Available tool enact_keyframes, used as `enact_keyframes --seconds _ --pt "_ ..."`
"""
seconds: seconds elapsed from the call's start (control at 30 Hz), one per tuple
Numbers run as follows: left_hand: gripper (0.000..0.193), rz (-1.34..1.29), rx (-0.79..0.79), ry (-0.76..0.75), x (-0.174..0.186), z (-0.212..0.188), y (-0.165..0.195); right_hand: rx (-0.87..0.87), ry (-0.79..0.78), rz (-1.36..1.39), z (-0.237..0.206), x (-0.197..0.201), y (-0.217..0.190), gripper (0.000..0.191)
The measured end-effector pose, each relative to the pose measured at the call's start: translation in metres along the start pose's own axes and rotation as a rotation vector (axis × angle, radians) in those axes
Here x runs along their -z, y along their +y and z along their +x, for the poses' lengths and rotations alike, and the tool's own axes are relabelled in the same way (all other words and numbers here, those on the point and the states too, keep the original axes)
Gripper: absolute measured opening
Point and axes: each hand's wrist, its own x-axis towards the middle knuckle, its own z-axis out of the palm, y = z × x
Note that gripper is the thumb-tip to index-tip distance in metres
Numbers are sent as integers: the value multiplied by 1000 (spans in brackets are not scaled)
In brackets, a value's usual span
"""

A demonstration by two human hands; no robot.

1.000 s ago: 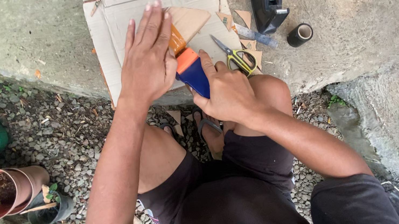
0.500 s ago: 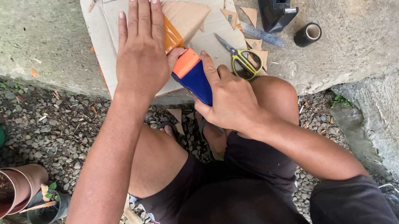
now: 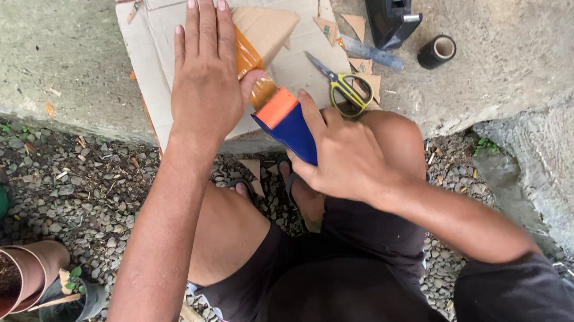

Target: The person cuts a piece of cardboard with scissors, folds it into a box shape, and secures the edges with tape. The person handles the cardboard, scissors, and tape dispenser throughout the process.

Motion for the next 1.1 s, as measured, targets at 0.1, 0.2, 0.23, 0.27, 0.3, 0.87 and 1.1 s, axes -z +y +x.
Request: enact_keyframes --seconds 0.1,0.2,0.23,0.27,0.3,0.87,1.1 --pt "103 26 -5 -13 -1 0 2 39 -28 -24 17 10 4 87" --pt "105 58 10 -43 -1 0 4 -13 -190 -4 43 17 9 76" --pt "106 72 14 -54 0 0 4 -54 -273 13 54 18 11 71" --pt "105 100 11 -43 1 1 4 -105 -367 39 69 19 14 65" --pt "104 125 11 -39 2 2 3 -156 -468 65 85 18 18 59" --pt "88 358 152 -189 0 45 -17 1 -391 417 22 -10 35 57" --pt "108 259 221 -148 20 67 -1 -29 -385 490 -7 -17 53 67"
